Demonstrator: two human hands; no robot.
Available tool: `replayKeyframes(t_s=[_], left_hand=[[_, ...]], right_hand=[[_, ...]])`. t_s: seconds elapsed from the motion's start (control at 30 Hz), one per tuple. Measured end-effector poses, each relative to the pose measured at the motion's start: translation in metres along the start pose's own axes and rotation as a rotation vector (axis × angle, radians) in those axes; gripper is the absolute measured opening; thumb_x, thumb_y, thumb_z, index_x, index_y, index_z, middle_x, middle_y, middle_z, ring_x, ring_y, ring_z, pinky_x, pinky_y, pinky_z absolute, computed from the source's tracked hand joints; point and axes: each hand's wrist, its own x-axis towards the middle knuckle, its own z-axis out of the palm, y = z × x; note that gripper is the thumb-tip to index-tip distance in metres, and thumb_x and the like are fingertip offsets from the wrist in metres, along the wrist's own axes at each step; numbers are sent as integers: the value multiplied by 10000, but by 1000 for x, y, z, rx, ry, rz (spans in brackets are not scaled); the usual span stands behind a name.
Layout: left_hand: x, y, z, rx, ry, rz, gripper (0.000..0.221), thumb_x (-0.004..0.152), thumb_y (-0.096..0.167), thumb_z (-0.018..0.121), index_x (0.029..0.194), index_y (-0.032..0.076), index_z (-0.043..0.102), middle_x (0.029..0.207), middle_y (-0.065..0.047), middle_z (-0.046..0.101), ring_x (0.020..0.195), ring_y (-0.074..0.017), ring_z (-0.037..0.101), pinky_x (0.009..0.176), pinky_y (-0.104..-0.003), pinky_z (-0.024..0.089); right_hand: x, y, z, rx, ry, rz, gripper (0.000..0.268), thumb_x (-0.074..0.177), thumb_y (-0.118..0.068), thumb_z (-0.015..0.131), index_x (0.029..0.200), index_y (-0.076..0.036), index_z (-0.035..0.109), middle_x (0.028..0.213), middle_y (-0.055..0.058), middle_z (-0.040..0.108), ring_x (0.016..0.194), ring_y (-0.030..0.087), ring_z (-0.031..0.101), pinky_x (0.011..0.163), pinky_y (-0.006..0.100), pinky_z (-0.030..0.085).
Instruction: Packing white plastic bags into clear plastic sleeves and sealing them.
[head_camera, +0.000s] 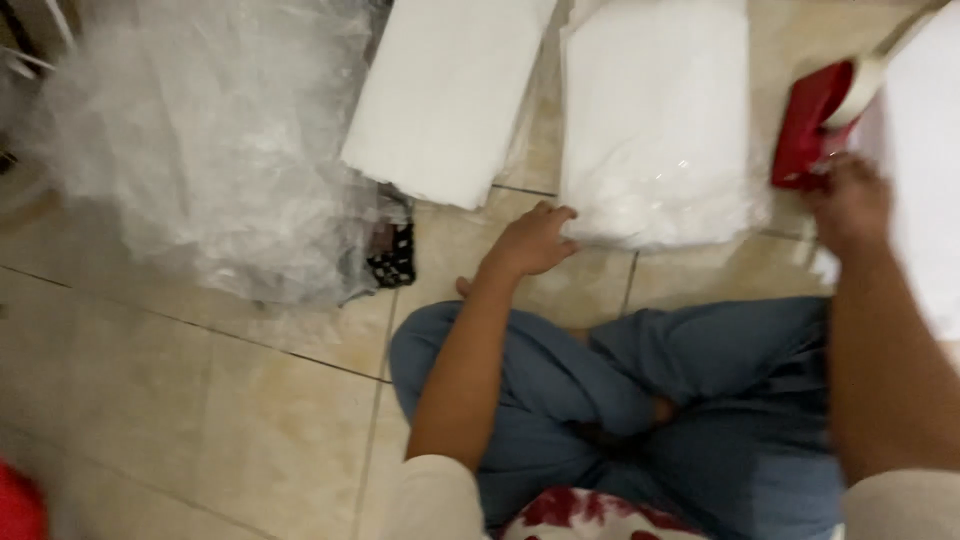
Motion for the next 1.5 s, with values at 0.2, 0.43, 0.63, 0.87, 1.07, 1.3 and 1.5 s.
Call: replayKeyframes(t_s=[0.2, 0.43, 0.63, 0.87, 1.07, 1.3, 1.5], left_hand=[[-7, 13, -12, 19, -48, -53, 598, 964, 454, 455, 1481, 168, 365, 1487, -140, 353, 1178, -335, 527, 872, -470, 488], [7, 9, -12, -18, 34, -1, 696, 950, 465, 475, 1535, 145, 275, 1532, -145, 367, 1324, -317, 445, 1006, -442, 419], [7, 6, -8, 29, 110, -18, 557, 980, 439, 451, 1453, 147, 411, 1358, -136, 522, 1150, -299, 558, 828, -436, 505], [5, 10, -9, 7, 121, -35, 530, 986, 415, 479, 1431, 130, 438, 1388, -144, 473, 1141, -313, 562, 832, -469, 507], [5, 8, -6, -8, 140, -38, 512, 981, 399, 493, 1417, 134, 445, 1390, -138, 462, 1088, -317, 582, 781, -486, 517], [3, 9, -8, -19, 110, -75, 524, 972, 395, 504, 1430, 151, 427, 1422, -114, 455, 1150, -296, 557, 830, -479, 503], [4, 6, -7, -36, 108, -73, 534, 966, 417, 501, 1430, 166, 422, 1436, -115, 457, 1168, -286, 547, 841, -473, 495]], right_hand=[[25, -117, -105, 1355, 89, 980, 166, 1049, -243, 505, 1098, -136, 622, 1093, 8, 670, 953, 119, 683, 858, 242, 695], [47, -109, -75, 1205, 305, 1115, 110, 972, -186, 534, 873, -163, 572, 746, 5, 622, 681, 123, 638, 566, 322, 662], [52, -153, -123, 1240, 217, 1120, 204, 967, -83, 458, 901, -129, 646, 809, -11, 619, 616, 111, 581, 488, 244, 559], [54, -140, -108, 1305, 346, 1135, 117, 918, -112, 482, 819, -83, 538, 742, 49, 547, 669, 184, 619, 464, 354, 571], [49, -135, -99, 1381, 487, 1107, 182, 865, -79, 532, 690, -96, 485, 661, 38, 478, 589, 190, 561, 393, 340, 467], [38, -122, -85, 1580, 624, 1053, 354, 757, 80, 523, 580, -131, 301, 569, 10, 260, 553, 140, 280, 465, 342, 263], [35, -133, -103, 1574, 578, 1141, 249, 711, 89, 498, 561, -81, 397, 561, 27, 306, 552, 148, 335, 446, 338, 377]])
